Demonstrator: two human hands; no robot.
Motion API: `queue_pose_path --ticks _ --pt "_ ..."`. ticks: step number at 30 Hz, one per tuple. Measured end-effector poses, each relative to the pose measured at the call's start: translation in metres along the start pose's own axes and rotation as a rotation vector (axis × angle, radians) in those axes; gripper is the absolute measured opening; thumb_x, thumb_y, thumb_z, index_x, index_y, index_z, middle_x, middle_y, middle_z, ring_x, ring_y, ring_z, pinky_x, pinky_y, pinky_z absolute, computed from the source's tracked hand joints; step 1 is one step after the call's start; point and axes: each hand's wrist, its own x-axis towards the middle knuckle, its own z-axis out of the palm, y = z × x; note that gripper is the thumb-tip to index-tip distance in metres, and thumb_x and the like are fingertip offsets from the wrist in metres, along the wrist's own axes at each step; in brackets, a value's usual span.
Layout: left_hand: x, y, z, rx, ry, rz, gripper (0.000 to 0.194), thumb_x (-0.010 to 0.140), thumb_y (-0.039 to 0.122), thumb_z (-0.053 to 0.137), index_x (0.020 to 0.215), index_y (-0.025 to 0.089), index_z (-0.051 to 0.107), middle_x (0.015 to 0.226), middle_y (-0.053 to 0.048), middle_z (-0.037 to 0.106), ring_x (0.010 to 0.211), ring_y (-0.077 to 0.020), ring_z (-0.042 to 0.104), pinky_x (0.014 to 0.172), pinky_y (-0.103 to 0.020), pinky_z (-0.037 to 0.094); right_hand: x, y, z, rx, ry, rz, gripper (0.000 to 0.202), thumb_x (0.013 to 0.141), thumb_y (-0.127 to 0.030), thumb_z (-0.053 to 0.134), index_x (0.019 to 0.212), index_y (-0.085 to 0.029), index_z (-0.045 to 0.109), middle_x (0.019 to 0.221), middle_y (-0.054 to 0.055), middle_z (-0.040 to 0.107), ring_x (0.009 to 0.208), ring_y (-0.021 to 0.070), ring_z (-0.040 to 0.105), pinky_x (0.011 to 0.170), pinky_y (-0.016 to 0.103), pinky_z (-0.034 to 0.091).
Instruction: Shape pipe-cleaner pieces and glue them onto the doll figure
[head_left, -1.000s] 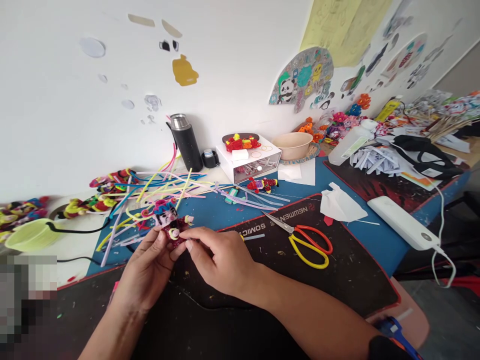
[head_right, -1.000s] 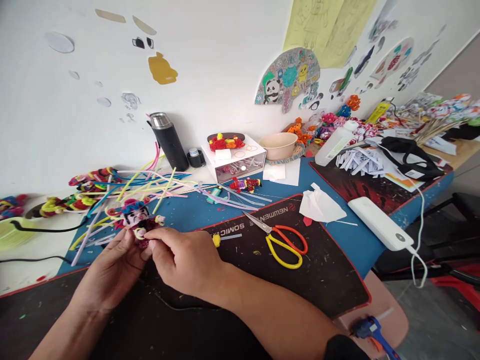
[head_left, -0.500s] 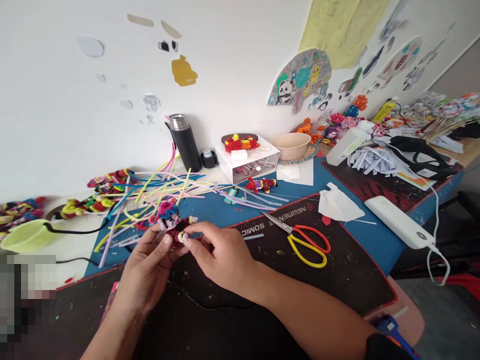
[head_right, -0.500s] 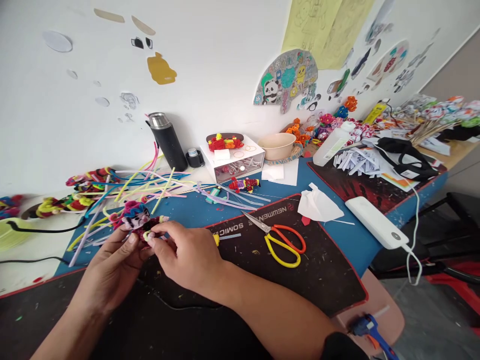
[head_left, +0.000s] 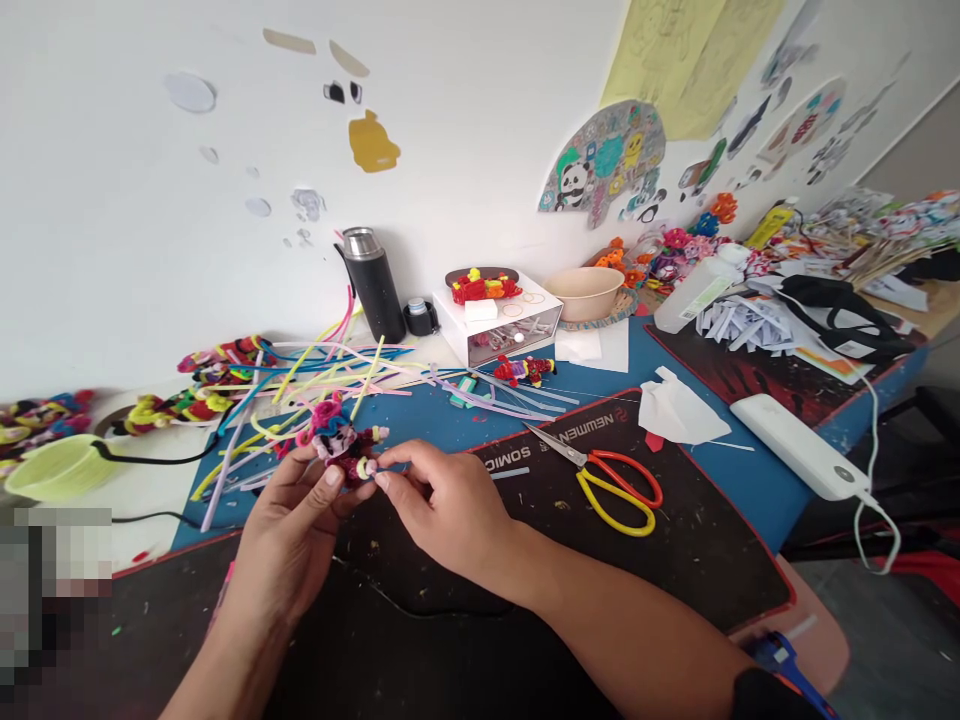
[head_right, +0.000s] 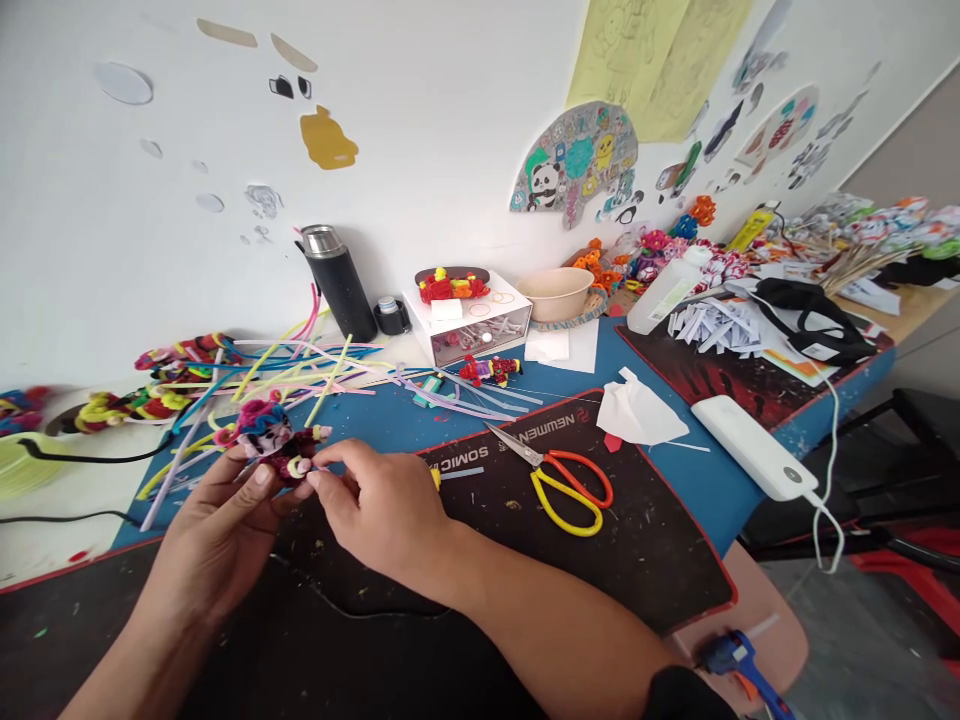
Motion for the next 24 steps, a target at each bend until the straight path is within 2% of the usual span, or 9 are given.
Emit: queue_pose_path --ticks 8,13,18,24 --pt "0.001 0.0 -0.004 -0.017 -0.003 -0.03 0.046 0.059 0.026 0.113 0.094 0.023 0.084 0.091 -0.001 0.086 0.081 -0.0209 0.083 0.072 -0.028 0.074 0.001 -0.001 -0.001 0.009 -0.01 0.018 0.025 0.111 -0.04 0.066 0.119 -0.023 0.082 0.072 -0.001 0.074 0.058 0.0162 0.062 0.064 0.029 0.041" --pt "0.005 0.006 -0.006 -0.078 0.015 -0.115 0.03 0.075 0.027 0.104 0.098 0.018 0.085 0.097 -0.007 0.089 0.081 -0.0243 0.087 0.066 -0.026 0.073 0.0 -0.003 -0.002 0.051 -0.016 0.009 0.026 0.112 -0.04 0.063 0.119 -0.024 0.082 0.07 -0.002 0.074 0.057 0.0162 0.061 0.064 0.029 0.041" --pt "0.005 0.011 -0.003 -0.137 0.035 -0.194 0.004 0.095 0.019 0.083 0.099 0.02 0.084 0.101 -0.008 0.091 0.08 -0.0229 0.088 0.064 -0.022 0.071 -0.001 -0.003 -0.002 0.083 -0.013 -0.021 0.026 0.111 -0.039 0.063 0.117 -0.023 0.082 0.072 -0.001 0.076 0.057 0.0156 0.064 0.065 0.028 0.043" --pt "0.005 0.011 -0.005 -0.134 0.035 -0.218 0.014 0.104 0.021 0.071 0.106 0.019 0.085 0.098 -0.011 0.09 0.079 -0.0235 0.088 0.064 -0.022 0.07 -0.002 -0.004 -0.003 0.049 -0.018 -0.028 0.024 0.112 -0.038 0.063 0.118 -0.024 0.081 0.078 0.0 0.081 0.062 0.016 0.071 0.067 0.027 0.048"
